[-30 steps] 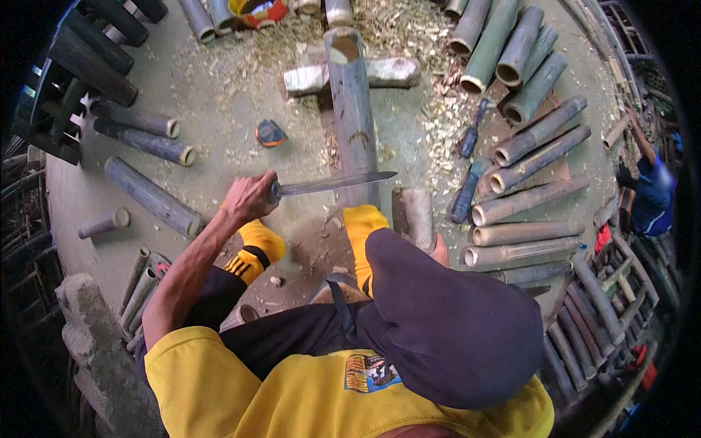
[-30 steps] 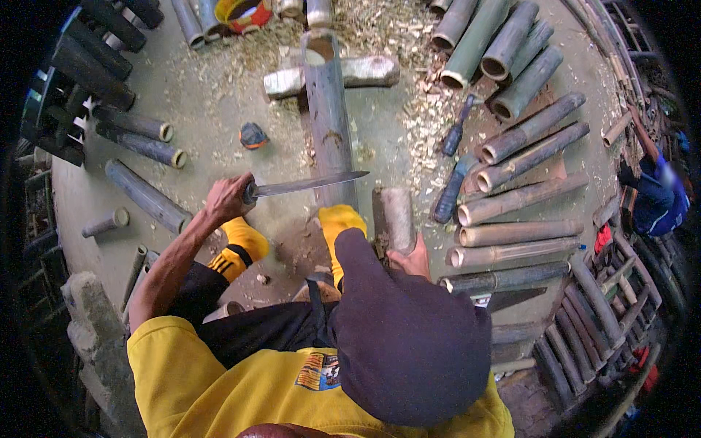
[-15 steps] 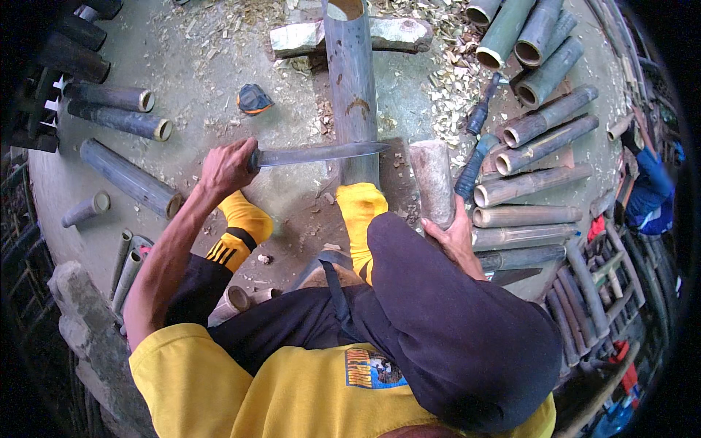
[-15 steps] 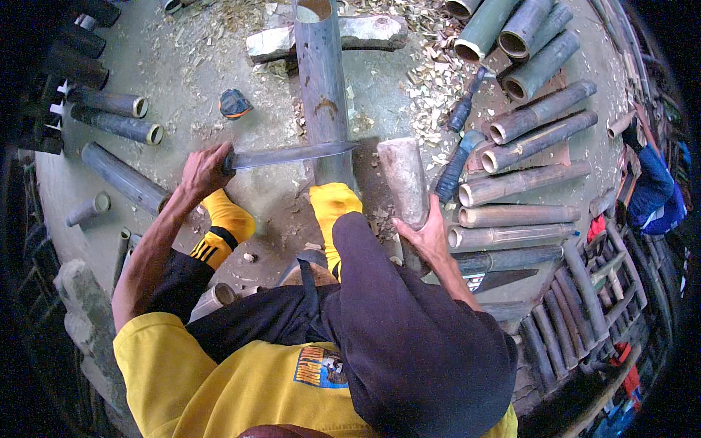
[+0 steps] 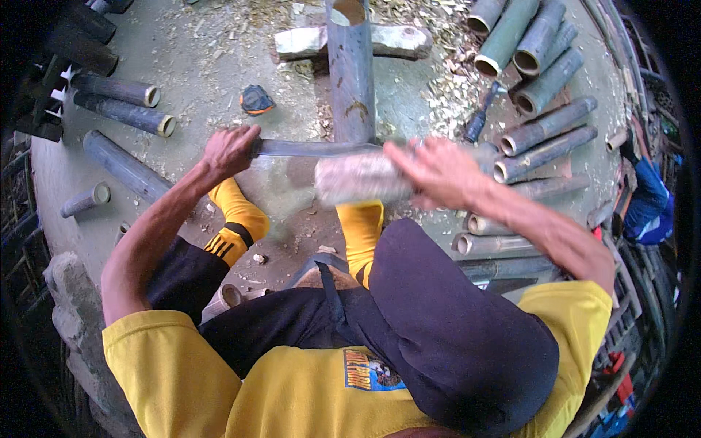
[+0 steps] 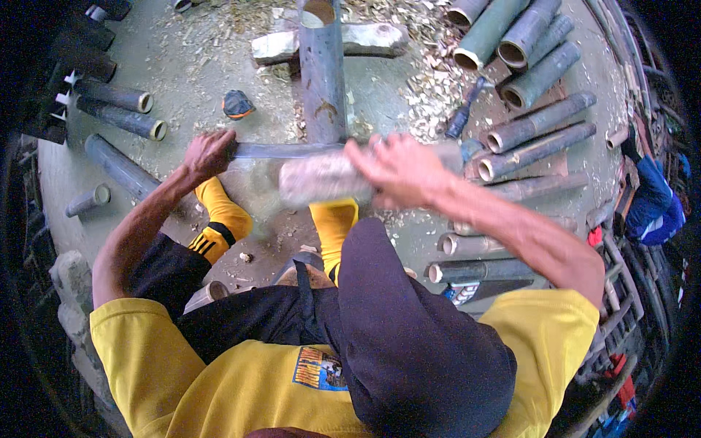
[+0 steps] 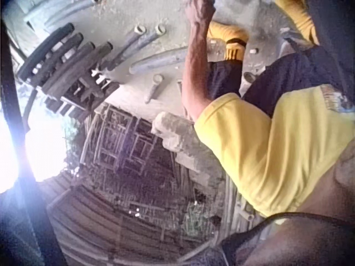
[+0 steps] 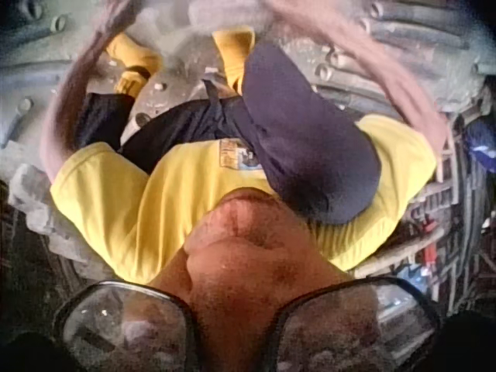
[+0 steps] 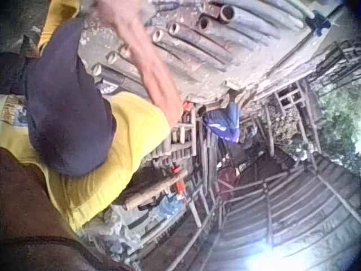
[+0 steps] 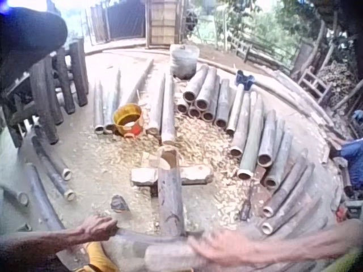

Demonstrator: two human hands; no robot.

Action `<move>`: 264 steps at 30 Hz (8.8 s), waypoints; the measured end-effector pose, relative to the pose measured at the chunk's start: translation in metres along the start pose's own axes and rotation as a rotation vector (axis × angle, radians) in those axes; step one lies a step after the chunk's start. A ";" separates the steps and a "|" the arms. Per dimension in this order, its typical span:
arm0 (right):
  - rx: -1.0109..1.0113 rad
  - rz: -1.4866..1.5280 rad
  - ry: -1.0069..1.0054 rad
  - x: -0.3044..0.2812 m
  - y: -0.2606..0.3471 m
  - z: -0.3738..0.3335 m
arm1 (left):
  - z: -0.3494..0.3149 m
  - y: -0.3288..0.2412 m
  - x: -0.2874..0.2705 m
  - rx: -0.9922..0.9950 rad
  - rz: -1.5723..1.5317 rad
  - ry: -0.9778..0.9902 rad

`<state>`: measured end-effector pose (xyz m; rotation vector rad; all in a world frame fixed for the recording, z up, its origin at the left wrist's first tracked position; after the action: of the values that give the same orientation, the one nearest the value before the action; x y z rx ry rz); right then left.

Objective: The person uses a saw to cut notches into bamboo poles and then uses a drawknife to shave and smooth the interior of the holes. They move and position different bamboo poles on a wooden support.

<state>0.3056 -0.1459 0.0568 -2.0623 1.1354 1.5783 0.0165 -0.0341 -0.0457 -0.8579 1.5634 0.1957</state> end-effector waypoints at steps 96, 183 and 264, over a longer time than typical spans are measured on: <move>1.231 1.140 -0.410 0.119 0.029 -0.107 | 0.038 0.035 -0.040 -0.272 -0.390 0.183; 1.267 1.722 -0.410 0.166 0.035 -0.080 | -0.018 0.035 0.073 -0.546 -0.693 0.278; -0.594 -0.078 -0.242 0.000 0.073 0.010 | 0.013 0.011 0.001 -0.064 0.020 0.047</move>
<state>0.2449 -0.1859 0.0694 -2.1201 0.5302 2.2476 0.0203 -0.0191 -0.0535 -0.9029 1.6170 0.2433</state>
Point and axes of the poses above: each hand's wrist, its own z-axis towards the middle knuckle, its own x-axis out of the palm, y = z × x, the point moved 5 cm from there along z, towards the middle knuckle, and after that the axes turned 4 degrees about -z, right-handed, at the moved point
